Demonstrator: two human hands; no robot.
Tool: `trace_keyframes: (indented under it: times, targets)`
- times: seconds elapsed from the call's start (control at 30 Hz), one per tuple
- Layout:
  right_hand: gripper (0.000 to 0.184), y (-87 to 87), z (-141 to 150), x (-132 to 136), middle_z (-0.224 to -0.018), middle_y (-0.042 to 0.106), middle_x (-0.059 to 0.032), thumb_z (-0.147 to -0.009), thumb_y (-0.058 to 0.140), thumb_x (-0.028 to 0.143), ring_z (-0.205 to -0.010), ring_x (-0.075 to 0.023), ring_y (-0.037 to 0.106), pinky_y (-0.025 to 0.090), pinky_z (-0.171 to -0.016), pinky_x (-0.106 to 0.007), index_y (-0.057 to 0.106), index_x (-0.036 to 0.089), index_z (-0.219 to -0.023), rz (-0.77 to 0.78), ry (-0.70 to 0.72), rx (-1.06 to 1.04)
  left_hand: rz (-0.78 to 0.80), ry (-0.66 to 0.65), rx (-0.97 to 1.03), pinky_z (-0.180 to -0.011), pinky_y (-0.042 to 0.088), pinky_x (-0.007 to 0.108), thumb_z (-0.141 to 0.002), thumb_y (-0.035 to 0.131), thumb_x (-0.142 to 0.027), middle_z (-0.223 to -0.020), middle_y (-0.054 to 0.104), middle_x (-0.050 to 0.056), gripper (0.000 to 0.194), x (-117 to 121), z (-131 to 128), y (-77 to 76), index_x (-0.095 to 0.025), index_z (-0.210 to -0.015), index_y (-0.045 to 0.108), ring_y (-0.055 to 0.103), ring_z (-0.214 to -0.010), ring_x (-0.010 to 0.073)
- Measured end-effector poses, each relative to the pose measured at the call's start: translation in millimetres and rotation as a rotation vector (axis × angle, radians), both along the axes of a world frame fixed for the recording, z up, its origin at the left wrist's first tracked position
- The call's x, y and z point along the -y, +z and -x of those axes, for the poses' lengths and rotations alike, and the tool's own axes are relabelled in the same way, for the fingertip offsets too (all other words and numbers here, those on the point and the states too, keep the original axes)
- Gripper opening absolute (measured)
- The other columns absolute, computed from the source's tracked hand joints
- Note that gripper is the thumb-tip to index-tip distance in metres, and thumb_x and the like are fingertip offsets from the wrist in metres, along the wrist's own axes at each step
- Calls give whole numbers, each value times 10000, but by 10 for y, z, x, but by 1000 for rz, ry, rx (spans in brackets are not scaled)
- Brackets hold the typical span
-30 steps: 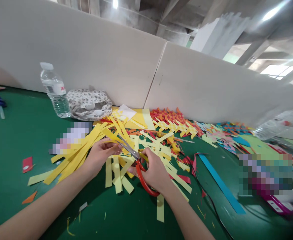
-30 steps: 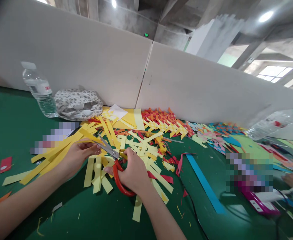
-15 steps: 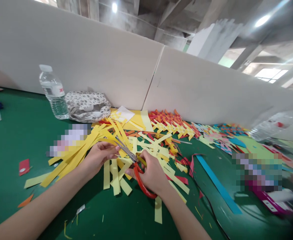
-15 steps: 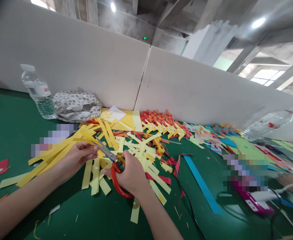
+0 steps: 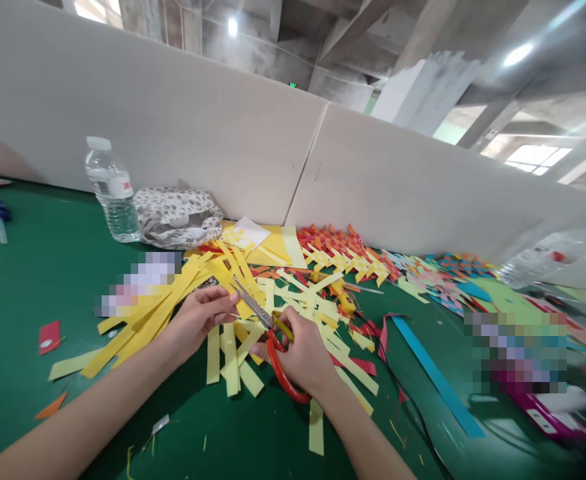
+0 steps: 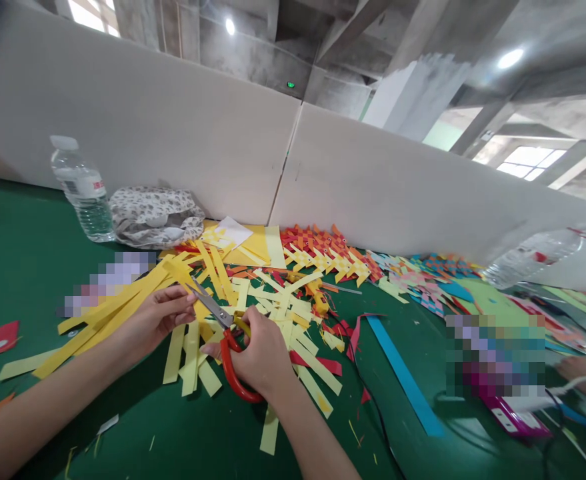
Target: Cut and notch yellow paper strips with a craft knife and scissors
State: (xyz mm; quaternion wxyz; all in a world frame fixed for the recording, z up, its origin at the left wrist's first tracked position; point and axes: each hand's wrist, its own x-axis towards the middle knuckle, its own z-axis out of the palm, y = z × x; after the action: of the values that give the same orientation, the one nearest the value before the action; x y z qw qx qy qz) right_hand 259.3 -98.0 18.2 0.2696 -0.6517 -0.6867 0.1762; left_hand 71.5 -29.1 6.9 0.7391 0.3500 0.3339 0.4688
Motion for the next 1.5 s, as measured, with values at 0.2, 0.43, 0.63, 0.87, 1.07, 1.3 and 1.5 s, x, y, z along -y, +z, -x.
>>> trace_keyframes:
  times: [0.2, 0.43, 0.63, 0.87, 1.07, 1.3, 1.5]
  targets:
    - [354, -29, -7, -9, -567, 433, 80, -637, 687, 378, -490, -92, 351, 255, -440, -210, 375, 233, -720, -17, -7, -7, -18, 30, -18, -553, 523, 144, -571, 811, -225, -578, 646, -37, 169, 3, -22, -3, -165, -609, 658, 606, -521, 68]
    - [341, -23, -4, -3, -559, 430, 77, -637, 685, 368, -491, -93, 346, 258, -445, -216, 386, 226, -721, -41, -10, -8, -40, 52, -45, -548, 505, 154, -563, 811, -231, -572, 633, -33, 172, 25, -29, 23, -160, -604, 660, 590, -520, 70]
    - [308, 6, 8, 1, -611, 482, 57, -653, 668, 361, -517, -107, 415, 278, -458, -221, 413, 225, -760, -5, 9, 3, -31, 70, -95, -525, 504, 173, -468, 845, -190, -581, 634, -25, 212, 79, -60, 95, -152, -574, 665, 576, -524, 81]
    - [318, -9, 1, 5, -583, 448, 70, -648, 676, 355, -501, -101, 384, 264, -444, -221, 402, 228, -744, -6, 8, -3, -19, 41, -76, -525, 496, 150, -513, 834, -232, -553, 629, -41, 202, 74, -42, 67, -165, -585, 657, 561, -476, 55]
    - [319, -15, 1, 3, -550, 422, 81, -650, 681, 348, -490, -96, 360, 256, -442, -214, 395, 230, -729, -9, 7, -54, -30, -19, -49, -544, 502, 137, -566, 812, -244, -569, 631, -36, 179, 51, -33, 41, -163, -613, 660, 584, -505, 57]
    - [328, 12, 22, 4, -521, 414, 92, -636, 689, 343, -473, -88, 344, 279, -445, -207, 389, 228, -707, -32, -10, -65, -29, 37, -22, -613, 536, 170, -580, 802, -225, -683, 618, -42, 175, 61, -26, 69, -161, -672, 667, 604, -594, 69]
    - [321, 4, 24, 7, -533, 427, 84, -638, 686, 353, -470, -92, 366, 266, -427, -209, 401, 230, -720, -2, -1, -56, -77, 127, -30, -595, 516, 167, -587, 796, -227, -671, 623, -39, 169, 33, -29, 58, -166, -658, 655, 586, -599, 72]
